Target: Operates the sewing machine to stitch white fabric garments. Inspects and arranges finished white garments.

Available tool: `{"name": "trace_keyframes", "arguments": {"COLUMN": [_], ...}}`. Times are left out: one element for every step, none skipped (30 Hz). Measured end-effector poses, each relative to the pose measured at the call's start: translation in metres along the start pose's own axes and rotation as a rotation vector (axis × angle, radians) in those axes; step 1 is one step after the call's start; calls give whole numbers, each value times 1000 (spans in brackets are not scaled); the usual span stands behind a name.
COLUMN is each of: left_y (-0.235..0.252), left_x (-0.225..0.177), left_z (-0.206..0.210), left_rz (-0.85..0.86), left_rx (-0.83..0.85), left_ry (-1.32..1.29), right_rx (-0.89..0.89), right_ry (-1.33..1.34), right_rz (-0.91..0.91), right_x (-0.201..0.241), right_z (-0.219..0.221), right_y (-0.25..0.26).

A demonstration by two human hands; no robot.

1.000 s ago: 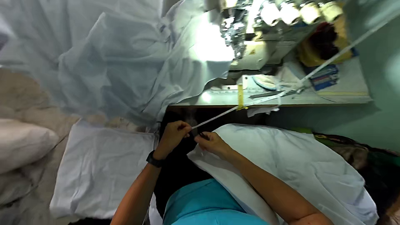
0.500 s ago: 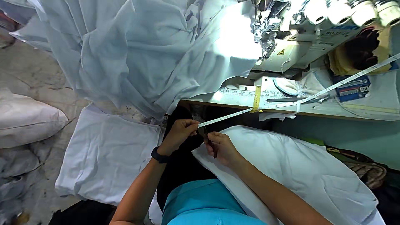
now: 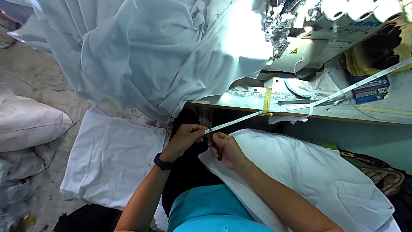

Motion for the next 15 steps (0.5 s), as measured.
{"name": "trace_keyframes", "arguments": {"left_y": [0, 1, 1, 2, 2, 1, 0, 0, 0, 2, 4, 8, 12, 16, 21], "left_x": [0, 0, 1, 1, 0, -3, -7, -13, -21, -30, -39, -50, -63, -75, -88], "left_z": [0, 0, 0, 1, 1, 0, 0, 0, 0, 1, 2, 4, 6, 9, 13], "left_rz": [0, 0, 1, -1, -1, 11, 43, 100, 181, 282, 389, 491, 589, 676, 751], "left_rx": [4, 7, 10, 12, 7, -7, -27, -46, -64, -79, -92, -106, -117, -128, -135], "left_ry": [-3, -6, -6, -3, 5, 21, 45, 71, 100, 129, 159, 190, 224, 260, 304], "right_rx": [-2, -7, -9, -5, 5, 21, 41, 53, 52, 21, -38, -118, -209, -298, -371], "right_ry": [3, 10, 23, 33, 40, 41, 34, 17, -15, -58, -101, -134, -152, -170, -174], "right_rz": [-2, -8, -17, -23, -27, -35, -60, -113, -197, -305, -431, -571, -715, -853, -971], "right_x": [1, 1, 1, 1, 1, 4, 9, 17, 27, 39, 51, 63, 75, 87, 98], "right_z": [0, 0, 0, 0, 0, 0, -1, -3, -7, -11, -16, -22, -29, -34, -39], "right_y": [0, 0, 1, 0, -1, -3, -5, -6, -6, -5, -4, -1, 3, 7, 11]}}
Point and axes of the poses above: each hand's wrist, its own y-axis towards the middle knuckle, its own z-axis out of the palm, x = y × z, the point moved 3 cm from there along y, towards the middle knuckle, and after that the axes turned 9 degrees about z, right-handed, at the moved point
